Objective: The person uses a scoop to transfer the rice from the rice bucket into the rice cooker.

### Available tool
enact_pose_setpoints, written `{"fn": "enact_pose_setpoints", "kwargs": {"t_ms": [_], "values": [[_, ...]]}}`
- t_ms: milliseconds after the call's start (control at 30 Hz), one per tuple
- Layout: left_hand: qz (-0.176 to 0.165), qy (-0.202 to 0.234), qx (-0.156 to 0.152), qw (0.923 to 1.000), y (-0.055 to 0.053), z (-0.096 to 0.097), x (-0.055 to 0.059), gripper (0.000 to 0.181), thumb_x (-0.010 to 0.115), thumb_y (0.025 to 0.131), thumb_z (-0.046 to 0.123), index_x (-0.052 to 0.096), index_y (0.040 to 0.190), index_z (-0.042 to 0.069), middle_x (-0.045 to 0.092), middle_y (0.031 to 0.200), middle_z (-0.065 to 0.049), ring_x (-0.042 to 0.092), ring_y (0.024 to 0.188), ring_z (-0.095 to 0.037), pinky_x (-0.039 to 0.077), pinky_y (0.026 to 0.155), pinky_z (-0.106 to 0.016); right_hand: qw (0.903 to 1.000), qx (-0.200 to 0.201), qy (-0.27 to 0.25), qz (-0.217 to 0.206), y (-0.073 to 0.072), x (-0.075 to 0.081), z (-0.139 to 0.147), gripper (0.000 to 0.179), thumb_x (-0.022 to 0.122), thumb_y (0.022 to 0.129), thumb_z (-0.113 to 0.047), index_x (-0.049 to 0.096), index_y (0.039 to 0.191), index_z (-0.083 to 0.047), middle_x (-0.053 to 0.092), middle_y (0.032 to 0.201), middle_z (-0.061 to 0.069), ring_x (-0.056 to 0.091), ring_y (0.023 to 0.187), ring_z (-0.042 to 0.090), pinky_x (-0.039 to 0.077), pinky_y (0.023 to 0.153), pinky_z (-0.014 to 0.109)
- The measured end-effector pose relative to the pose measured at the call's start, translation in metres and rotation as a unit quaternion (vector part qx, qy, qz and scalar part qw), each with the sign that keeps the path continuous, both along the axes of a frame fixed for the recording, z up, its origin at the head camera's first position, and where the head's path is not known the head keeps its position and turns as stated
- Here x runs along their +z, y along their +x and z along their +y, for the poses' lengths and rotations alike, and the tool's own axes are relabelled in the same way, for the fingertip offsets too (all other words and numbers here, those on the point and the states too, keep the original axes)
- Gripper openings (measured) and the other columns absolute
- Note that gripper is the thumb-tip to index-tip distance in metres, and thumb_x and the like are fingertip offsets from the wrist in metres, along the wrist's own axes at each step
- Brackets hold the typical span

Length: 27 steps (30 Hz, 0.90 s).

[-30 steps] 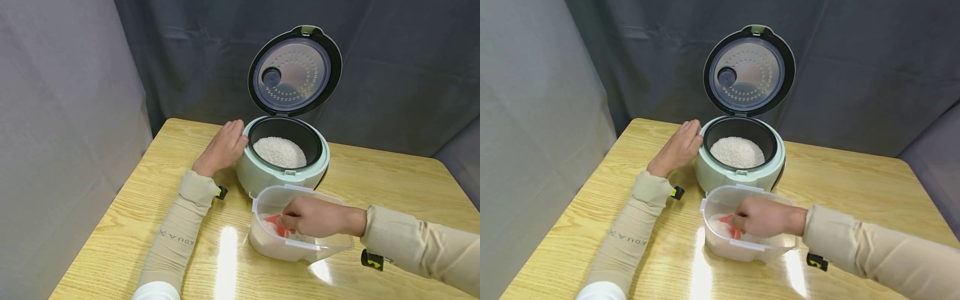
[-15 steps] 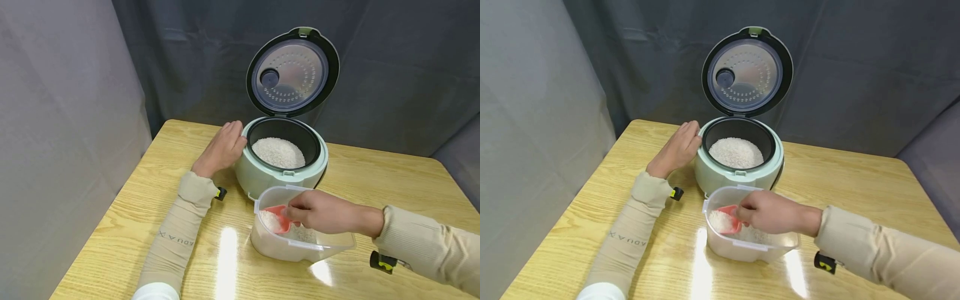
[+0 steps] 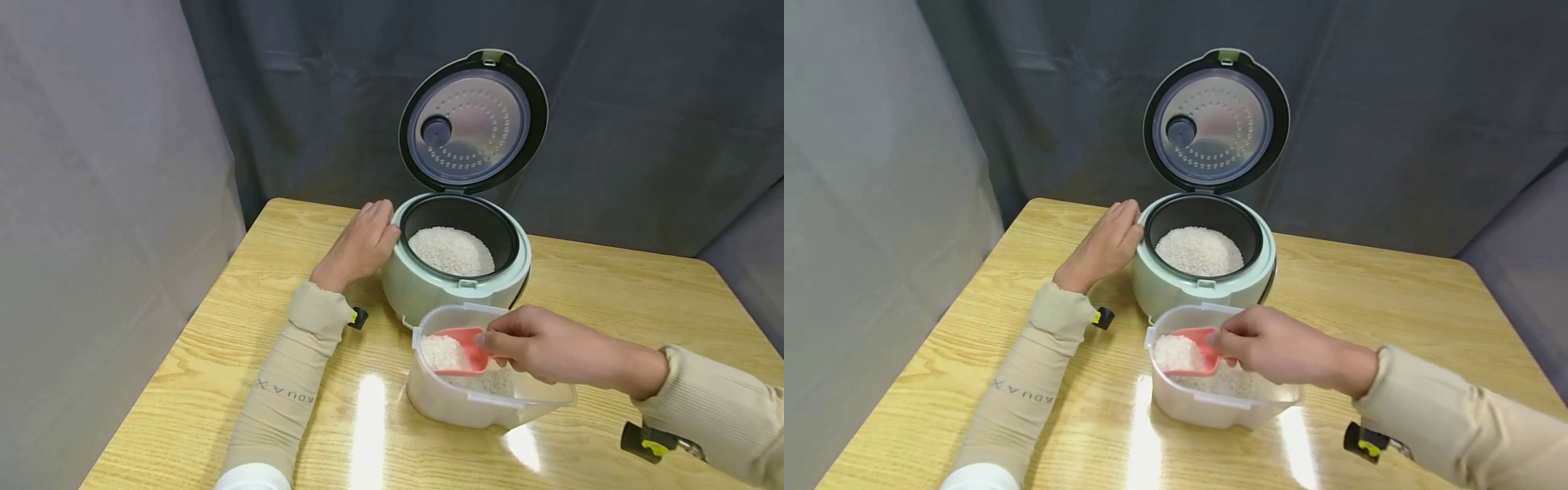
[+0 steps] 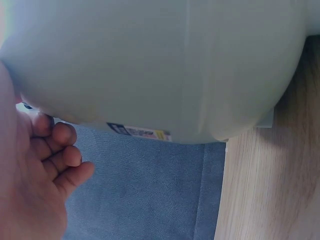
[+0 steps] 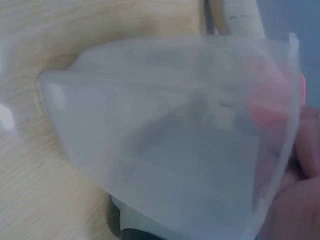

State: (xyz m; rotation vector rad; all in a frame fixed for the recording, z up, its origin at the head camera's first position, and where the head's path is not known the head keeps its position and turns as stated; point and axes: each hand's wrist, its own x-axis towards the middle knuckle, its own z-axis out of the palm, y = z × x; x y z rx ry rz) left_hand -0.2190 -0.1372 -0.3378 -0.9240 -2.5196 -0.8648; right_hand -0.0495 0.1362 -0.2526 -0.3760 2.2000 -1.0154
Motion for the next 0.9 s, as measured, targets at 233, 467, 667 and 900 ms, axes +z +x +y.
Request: {"fn": "enact_pose_setpoints", "kwargs": {"t_ms": [233,467,667,900], "values": [[0.004,0.005,-0.002,1.0,0.0,-0.001,0.0,0.018,0.034,0.096,0.02,0.042,0.087,0.006,0.039,0.081,-0.007,0.041,0.081,-0.027,0.035,0.078,-0.034,0.9992,-0.027,-0.023,-0.019,0.003,0.004,0.013,0.034,0.055,0.105,-0.029,0.064,0.088,-0.001,0.034,0.06,-0.002,0.021,0.045,0.015,0.018,0.042,0.029],[0.009,0.009,-0.004,0.9999,-0.001,0.0,-0.001,0.019,0.034,0.096,0.021,0.043,0.087,0.006,0.039,0.081,-0.008,0.042,0.081,-0.027,0.036,0.078,-0.034,0.996,-0.062,-0.046,-0.044,0.004,0.004,0.026,0.032,0.053,0.106,-0.028,0.056,0.089,-0.001,0.033,0.062,-0.003,0.017,0.048,0.019,0.018,0.043,0.031],[0.004,0.007,-0.001,1.0,0.0,0.0,0.0,0.019,0.034,0.096,0.021,0.043,0.089,0.006,0.041,0.081,-0.009,0.043,0.083,-0.028,0.037,0.079,-0.036,0.9938,-0.076,-0.068,-0.046,0.005,0.004,0.037,0.03,0.05,0.107,-0.028,0.055,0.09,-0.003,0.028,0.061,0.001,0.015,0.049,0.022,0.017,0.044,0.034],[0.003,0.007,-0.002,1.0,0.0,0.001,-0.001,0.019,0.034,0.096,0.02,0.043,0.089,0.006,0.041,0.082,-0.008,0.043,0.083,-0.028,0.036,0.08,-0.036,0.9899,-0.092,-0.108,-0.007,0.005,0.002,0.047,0.03,0.046,0.109,-0.025,0.055,0.087,-0.006,0.025,0.063,0.005,0.014,0.051,0.024,0.017,0.044,0.037]]}}
